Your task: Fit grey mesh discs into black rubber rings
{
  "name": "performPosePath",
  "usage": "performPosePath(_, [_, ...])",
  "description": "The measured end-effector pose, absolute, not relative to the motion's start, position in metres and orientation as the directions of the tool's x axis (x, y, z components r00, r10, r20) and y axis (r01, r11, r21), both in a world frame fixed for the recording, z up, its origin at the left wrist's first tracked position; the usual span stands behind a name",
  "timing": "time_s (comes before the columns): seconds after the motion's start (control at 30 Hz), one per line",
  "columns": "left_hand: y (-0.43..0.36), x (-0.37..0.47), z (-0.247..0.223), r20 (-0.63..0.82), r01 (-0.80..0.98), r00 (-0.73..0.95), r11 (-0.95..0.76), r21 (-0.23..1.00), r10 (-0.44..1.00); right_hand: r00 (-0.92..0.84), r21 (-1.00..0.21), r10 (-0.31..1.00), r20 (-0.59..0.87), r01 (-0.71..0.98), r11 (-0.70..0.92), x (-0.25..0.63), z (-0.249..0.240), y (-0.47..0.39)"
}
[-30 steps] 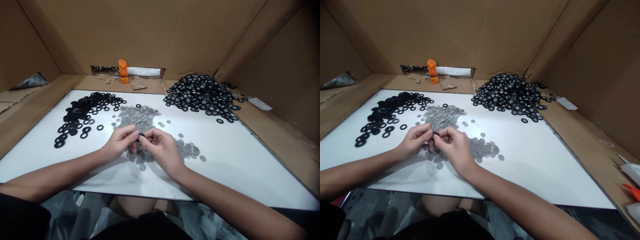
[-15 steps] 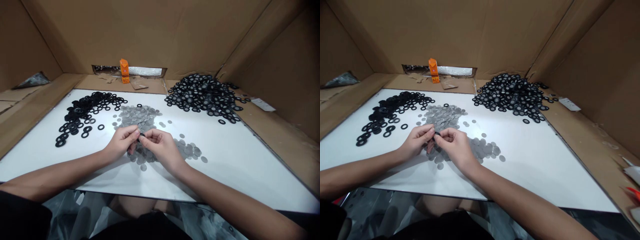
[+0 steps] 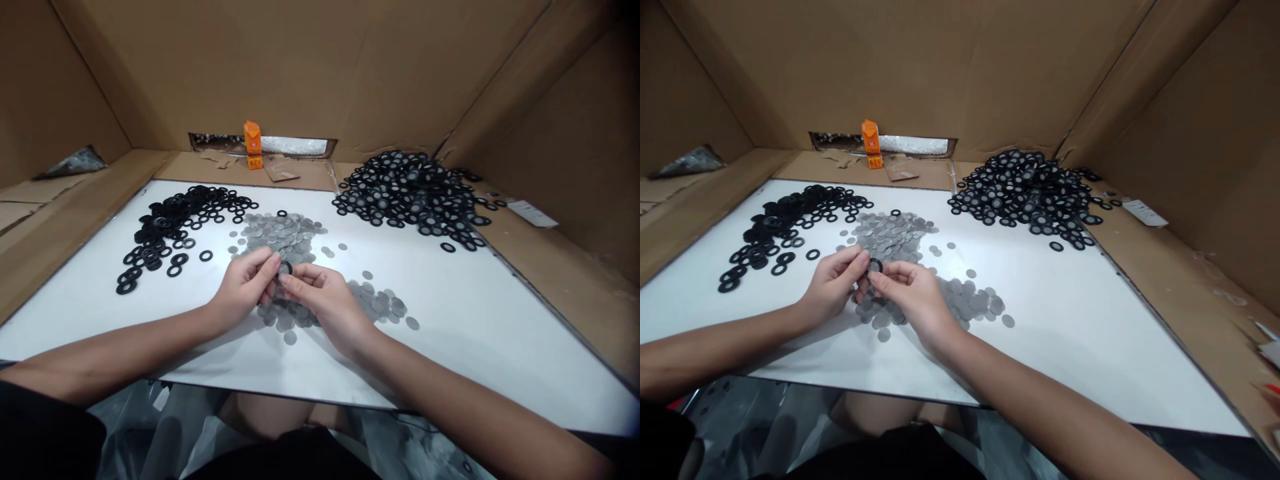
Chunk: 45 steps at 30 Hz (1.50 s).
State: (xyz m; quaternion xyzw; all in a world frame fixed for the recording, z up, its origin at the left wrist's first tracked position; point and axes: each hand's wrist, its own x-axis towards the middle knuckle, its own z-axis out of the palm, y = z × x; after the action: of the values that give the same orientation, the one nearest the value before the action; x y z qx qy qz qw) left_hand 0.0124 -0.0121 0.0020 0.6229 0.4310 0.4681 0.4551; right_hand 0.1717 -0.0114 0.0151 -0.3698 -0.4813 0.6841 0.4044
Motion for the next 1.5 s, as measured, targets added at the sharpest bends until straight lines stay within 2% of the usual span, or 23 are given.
performPosePath(0.13, [-0.016,0.012,0.004,0.208,0.122,0.253,-0.244,0.962,0.945,-0.315,-0.92,0.936,-0.159,-0.296,-0.256,0.172,0.016,-0.012])
performPosePath(0.23, [-0.014,0.01,0.004,0.191,0.137,0.336,-0.248,0.959,0.922,-0.324,-0.907,0.933,-0.156,-0.328,-0.265,0.173,0.017,-0.012])
performPosePath(0.33, [-0.009,0.005,0.001,0.179,0.096,0.386,-0.232,0.968,0.905,-0.329,-0.923,0.935,-0.135,-0.301,-0.239,0.174,0.016,-0.01])
performPosePath(0.5, [-0.003,0.002,0.0,0.182,0.054,0.371,-0.217,0.975,0.911,-0.348,-0.968,0.933,-0.088,-0.192,-0.163,0.175,0.014,-0.009])
performPosePath(0.73, [-0.011,0.008,0.003,0.447,0.258,0.298,-0.522,0.813,0.843,-0.306,-0.996,0.952,0.006,-0.091,-0.023,0.172,0.018,-0.014])
performPosePath(0.9, [-0.014,0.012,0.001,0.522,0.332,0.266,-0.586,0.739,0.81,-0.261,-0.996,0.965,-0.015,-0.078,-0.036,0.17,0.019,-0.018])
performPosePath(1.07, [-0.011,0.012,0.0,0.431,0.279,0.288,-0.506,0.816,0.855,-0.31,-0.985,0.948,-0.075,-0.126,-0.12,0.171,0.019,-0.016])
performPosePath(1.2, [-0.009,0.013,-0.001,0.381,0.289,0.228,-0.436,0.852,0.896,-0.356,-0.959,0.928,-0.109,-0.207,-0.192,0.17,0.017,-0.014])
performPosePath(1.33, [-0.01,0.014,0.001,0.373,0.297,0.213,-0.424,0.856,0.903,-0.338,-0.959,0.936,-0.099,-0.22,-0.181,0.17,0.015,-0.013])
performPosePath(1.5, [-0.011,0.016,0.004,0.264,0.166,0.211,-0.301,0.939,0.941,-0.304,-0.973,0.95,-0.075,-0.185,-0.136,0.171,0.016,-0.013])
